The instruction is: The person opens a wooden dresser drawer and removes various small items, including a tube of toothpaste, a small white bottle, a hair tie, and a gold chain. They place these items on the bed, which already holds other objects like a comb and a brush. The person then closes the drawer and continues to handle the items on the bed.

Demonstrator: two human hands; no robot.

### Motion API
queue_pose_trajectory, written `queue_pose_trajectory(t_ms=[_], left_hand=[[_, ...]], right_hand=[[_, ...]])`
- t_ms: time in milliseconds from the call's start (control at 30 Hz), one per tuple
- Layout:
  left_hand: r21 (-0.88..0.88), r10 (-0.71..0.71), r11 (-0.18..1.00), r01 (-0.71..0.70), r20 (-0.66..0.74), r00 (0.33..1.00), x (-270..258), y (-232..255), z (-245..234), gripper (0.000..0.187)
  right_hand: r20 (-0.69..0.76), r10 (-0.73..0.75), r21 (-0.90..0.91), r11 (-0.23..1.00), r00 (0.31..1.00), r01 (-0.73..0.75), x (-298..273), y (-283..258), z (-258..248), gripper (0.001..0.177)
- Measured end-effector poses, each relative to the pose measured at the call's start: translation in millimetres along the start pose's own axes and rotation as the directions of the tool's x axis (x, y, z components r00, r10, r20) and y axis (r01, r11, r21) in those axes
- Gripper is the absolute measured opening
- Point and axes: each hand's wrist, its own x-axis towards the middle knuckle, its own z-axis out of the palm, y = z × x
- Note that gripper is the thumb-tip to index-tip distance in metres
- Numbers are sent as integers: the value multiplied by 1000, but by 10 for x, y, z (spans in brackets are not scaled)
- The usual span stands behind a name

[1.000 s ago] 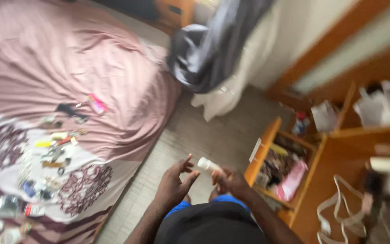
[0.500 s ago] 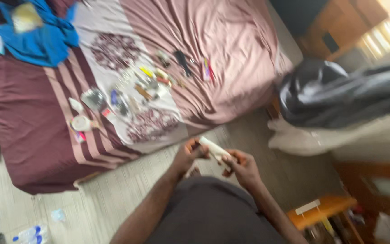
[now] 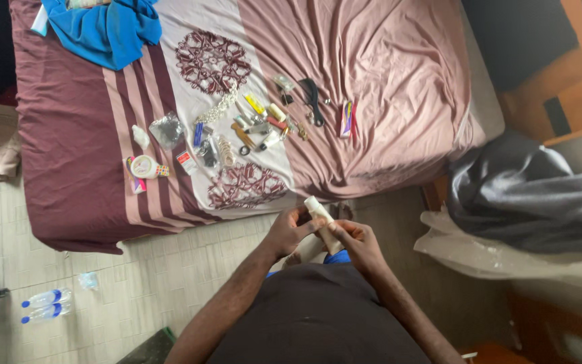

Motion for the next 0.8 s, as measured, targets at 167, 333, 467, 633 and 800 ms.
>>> queue_pose_trajectory(t_ms=[167,333,467,633,800], left_hand=[[142,-25,989,38,-94,995,531,157,35,30],[356,-129,911,207,-231,964,1232,228,173,39],[310,-143,933,183,-146,979,1734,111,91,61],[207,-153,957,204,-239,959,2017,-94,-87,66],[23,-157,984,178,-361,919,1926,-196,-165,63]], right_hand=[[77,-115,-336,932,990,135,421,-452,-239,61],[288,-495,-747,420,820,515,984,-661,-709,61],[27,-3,-685,728,1000,21,1689,-281,-1306,41],[-118,171,-182,965,978,-191,2777,379,-1954,45],[-357,37,-718,628,934,-299,3426,521,-2295,63]])
